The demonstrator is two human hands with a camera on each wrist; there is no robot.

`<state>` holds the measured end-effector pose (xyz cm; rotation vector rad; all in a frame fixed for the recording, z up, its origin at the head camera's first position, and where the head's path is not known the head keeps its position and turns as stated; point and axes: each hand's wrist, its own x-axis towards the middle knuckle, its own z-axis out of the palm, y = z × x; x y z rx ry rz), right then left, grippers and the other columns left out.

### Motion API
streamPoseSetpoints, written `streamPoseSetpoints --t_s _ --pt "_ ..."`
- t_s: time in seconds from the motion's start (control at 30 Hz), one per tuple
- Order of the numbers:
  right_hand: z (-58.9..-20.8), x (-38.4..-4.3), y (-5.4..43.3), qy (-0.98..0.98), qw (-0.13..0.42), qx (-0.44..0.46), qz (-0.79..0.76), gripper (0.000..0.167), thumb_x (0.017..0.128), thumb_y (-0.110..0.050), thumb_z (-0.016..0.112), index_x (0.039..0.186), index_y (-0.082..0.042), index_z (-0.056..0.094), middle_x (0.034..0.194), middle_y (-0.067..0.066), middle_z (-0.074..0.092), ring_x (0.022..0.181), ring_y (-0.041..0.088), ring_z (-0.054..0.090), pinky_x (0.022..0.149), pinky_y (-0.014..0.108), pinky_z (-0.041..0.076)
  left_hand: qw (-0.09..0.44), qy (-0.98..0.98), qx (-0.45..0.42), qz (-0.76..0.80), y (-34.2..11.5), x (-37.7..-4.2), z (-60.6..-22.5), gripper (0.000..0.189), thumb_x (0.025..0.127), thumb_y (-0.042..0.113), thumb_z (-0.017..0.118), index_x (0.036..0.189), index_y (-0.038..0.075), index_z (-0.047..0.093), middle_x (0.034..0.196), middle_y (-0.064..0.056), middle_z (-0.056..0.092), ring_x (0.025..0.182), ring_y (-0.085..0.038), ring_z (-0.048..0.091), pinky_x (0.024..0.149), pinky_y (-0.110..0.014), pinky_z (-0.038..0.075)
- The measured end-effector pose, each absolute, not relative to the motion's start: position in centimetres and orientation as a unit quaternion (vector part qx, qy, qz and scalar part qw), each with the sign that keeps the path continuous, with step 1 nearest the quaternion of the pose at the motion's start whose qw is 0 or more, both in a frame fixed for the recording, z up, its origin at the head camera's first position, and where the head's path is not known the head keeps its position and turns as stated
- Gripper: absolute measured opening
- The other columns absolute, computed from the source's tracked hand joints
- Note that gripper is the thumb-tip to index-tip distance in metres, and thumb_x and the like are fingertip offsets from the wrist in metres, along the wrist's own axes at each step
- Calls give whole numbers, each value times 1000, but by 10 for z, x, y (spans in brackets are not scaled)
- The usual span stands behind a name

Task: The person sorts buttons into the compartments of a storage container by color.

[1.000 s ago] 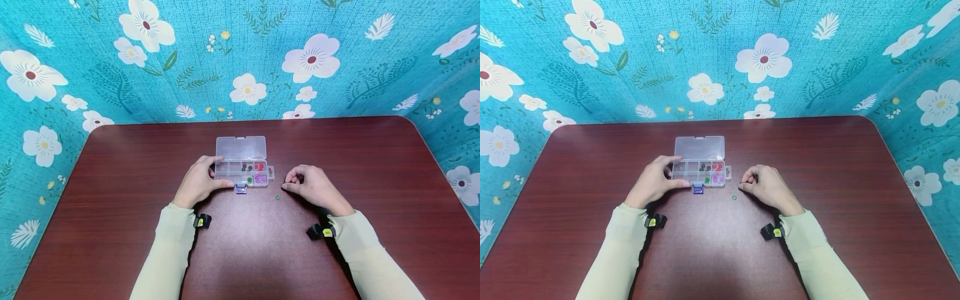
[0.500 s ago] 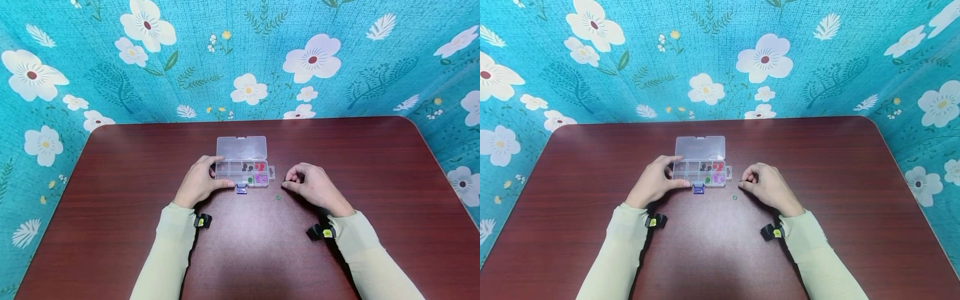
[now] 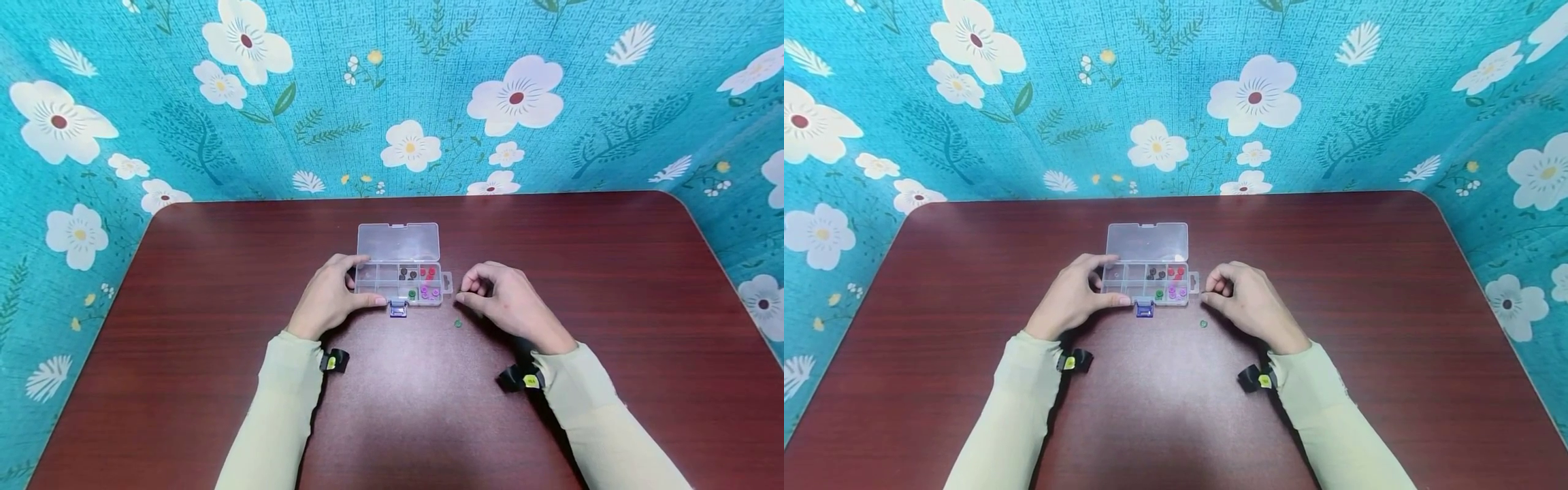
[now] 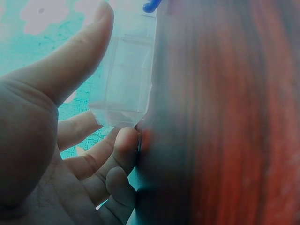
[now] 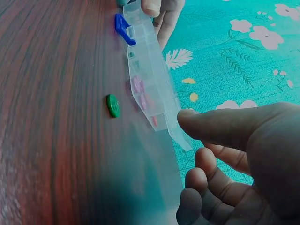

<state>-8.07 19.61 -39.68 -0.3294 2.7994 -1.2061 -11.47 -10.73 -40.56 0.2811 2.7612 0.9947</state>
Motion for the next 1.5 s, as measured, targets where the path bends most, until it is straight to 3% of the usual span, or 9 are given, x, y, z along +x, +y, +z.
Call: streamPoseSetpoints --t_s 0.9,1.4,1.5 --pt "-384 -89 169 901 40 -130 -411 15 87 -13 78 82 -20 65 79 -2 59 69 15 55 64 30 44 99 930 99 340 -108 -115 -408 82 71 49 89 142 22 58 98 -2 54 83 -18 51 75 -36 41" --pt "-385 -92 146 908 42 -137 -393 13 89 -15 76 84 -19 65 80 -3 57 52 10 56 60 31 47 92 931 104 338 -107 -115 -408 82 71 48 90 142 20 58 98 -3 55 84 -19 52 76 -36 42" --pt "-387 -92 143 915 32 -143 -375 14 88 -15 77 83 -20 65 80 -4 57 59 9 56 62 31 46 89 931 107 338 -108 -115 -408 82 71 48 90 142 20 58 99 -3 55 84 -18 53 76 -36 42"
